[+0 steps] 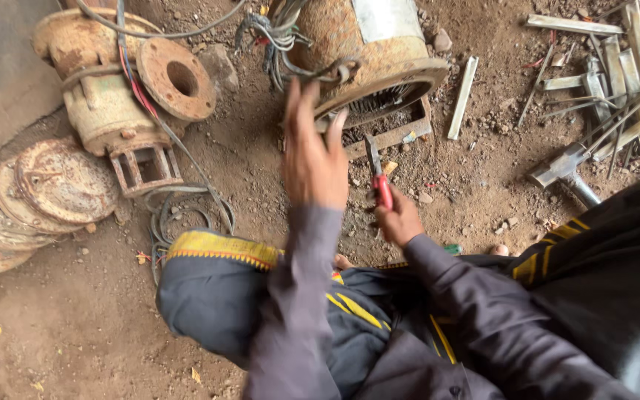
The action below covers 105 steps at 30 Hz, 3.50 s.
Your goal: The person sits on the ground and uses pliers to pull and remove copper wires from the stator of a disassembled electric motor. The person repeatedly reaches into the motor housing to extract wire strands, placing the removed pieces on the ground nearby.
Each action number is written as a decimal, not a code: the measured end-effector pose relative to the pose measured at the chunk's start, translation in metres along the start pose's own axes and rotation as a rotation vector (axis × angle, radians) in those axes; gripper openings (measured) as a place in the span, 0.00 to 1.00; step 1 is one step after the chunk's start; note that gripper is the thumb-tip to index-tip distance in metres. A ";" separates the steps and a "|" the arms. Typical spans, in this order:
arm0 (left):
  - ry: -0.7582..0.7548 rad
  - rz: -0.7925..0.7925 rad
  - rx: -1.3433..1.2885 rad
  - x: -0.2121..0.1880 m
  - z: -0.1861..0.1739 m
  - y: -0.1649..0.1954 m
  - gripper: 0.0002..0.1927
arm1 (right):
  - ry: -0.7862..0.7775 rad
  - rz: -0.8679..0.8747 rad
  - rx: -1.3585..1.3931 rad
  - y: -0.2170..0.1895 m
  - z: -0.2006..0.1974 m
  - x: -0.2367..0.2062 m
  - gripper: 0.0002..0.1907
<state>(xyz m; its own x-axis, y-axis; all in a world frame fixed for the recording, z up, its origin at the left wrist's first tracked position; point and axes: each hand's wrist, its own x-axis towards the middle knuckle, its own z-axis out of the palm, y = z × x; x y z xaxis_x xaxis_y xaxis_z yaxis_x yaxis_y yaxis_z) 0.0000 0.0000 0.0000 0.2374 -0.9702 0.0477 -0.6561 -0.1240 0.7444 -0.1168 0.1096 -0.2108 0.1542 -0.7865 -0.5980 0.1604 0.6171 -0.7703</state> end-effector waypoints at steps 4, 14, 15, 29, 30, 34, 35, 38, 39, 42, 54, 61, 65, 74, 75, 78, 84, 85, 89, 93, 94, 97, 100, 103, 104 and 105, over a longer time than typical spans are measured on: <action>-0.058 -0.396 -0.372 -0.069 0.048 -0.085 0.23 | -0.004 0.062 -0.128 -0.004 -0.028 0.014 0.25; -0.461 -0.688 -0.484 -0.047 0.147 -0.148 0.37 | -0.113 -0.080 -0.953 -0.046 -0.074 0.056 0.27; -0.439 -0.728 -0.536 -0.041 0.151 -0.150 0.35 | -0.138 -0.109 -1.008 -0.054 -0.078 0.062 0.28; -0.320 -0.669 -0.864 -0.011 0.203 -0.187 0.20 | -0.128 -0.183 -1.095 -0.085 -0.088 0.106 0.34; -0.314 -0.673 -0.858 -0.010 0.203 -0.188 0.20 | -0.126 -0.169 -1.070 -0.086 -0.087 0.105 0.34; -0.285 -0.681 -0.861 -0.009 0.202 -0.185 0.21 | -0.132 -0.103 -1.069 -0.093 -0.085 0.102 0.32; -0.275 -0.678 -0.868 -0.009 0.202 -0.184 0.21 | -0.133 -0.074 -1.058 -0.095 -0.086 0.102 0.31; -0.253 -0.689 -0.741 -0.009 0.202 -0.180 0.21 | -0.151 -0.141 -1.080 -0.100 -0.090 0.103 0.29; -0.255 -0.676 -0.740 -0.010 0.202 -0.179 0.20 | -0.159 -0.189 -1.095 -0.101 -0.091 0.103 0.28; -0.261 -0.651 -0.735 -0.010 0.204 -0.176 0.20 | -0.172 -0.122 -1.125 -0.104 -0.095 0.103 0.26; -0.242 -0.680 -0.791 0.001 0.197 -0.166 0.20 | -0.234 -0.154 -1.278 -0.129 -0.092 0.116 0.18; -0.170 -0.789 -0.720 0.014 0.193 -0.157 0.20 | -0.247 -0.030 -1.271 -0.136 -0.095 0.128 0.21; -0.198 -0.787 -0.415 0.018 0.188 -0.153 0.23 | -0.190 0.133 -0.996 -0.128 -0.096 0.123 0.29; -0.205 -0.900 -0.398 0.018 0.188 -0.152 0.29 | -0.231 0.095 -1.238 -0.110 -0.098 0.130 0.30; -0.213 -0.888 -0.431 0.017 0.188 -0.152 0.26 | -0.257 0.122 -1.302 -0.111 -0.098 0.133 0.30; -0.222 -0.838 -0.488 0.015 0.185 -0.150 0.20 | -0.219 0.277 -1.329 -0.108 -0.096 0.140 0.31; -0.277 -0.726 -0.549 0.007 0.171 -0.152 0.19 | -0.087 0.215 -1.201 -0.075 -0.082 0.124 0.28; -0.295 -0.729 -0.446 0.006 0.168 -0.154 0.19 | -0.081 0.203 -1.230 -0.069 -0.077 0.121 0.27; -0.289 -0.744 -0.372 0.004 0.163 -0.165 0.25 | -0.030 0.261 -1.155 -0.054 -0.056 0.106 0.27; -0.327 -0.747 -0.490 -0.007 0.161 -0.167 0.35 | 0.096 0.300 -0.933 -0.051 -0.031 0.089 0.30; -0.366 -0.725 -0.471 -0.013 0.161 -0.164 0.39 | 0.102 0.259 -0.972 -0.051 -0.026 0.084 0.29; -0.429 -0.753 -0.610 -0.031 0.161 -0.154 0.46 | 0.105 0.217 -0.972 -0.055 -0.011 0.077 0.27; -0.441 -0.818 -0.566 -0.036 0.160 -0.150 0.44 | 0.081 0.313 -0.799 -0.059 -0.002 0.076 0.27; -0.373 -0.491 -0.548 -0.036 0.160 -0.155 0.44 | 0.115 0.245 -0.794 -0.060 0.001 0.072 0.26; -0.325 -0.307 -0.562 -0.035 0.161 -0.156 0.50 | 0.134 0.235 -0.796 -0.056 -0.002 0.070 0.26; -0.316 -0.376 -0.560 -0.038 0.163 -0.157 0.45 | 0.148 0.223 -0.785 -0.051 -0.004 0.065 0.26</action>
<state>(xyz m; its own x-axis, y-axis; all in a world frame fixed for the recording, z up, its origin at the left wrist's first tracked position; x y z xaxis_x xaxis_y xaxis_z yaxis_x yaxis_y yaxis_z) -0.0229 0.0222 -0.2275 0.1011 -0.9071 -0.4085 -0.0881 -0.4172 0.9046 -0.1185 0.0264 -0.2109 -0.0369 -0.6762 -0.7358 -0.5944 0.6068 -0.5278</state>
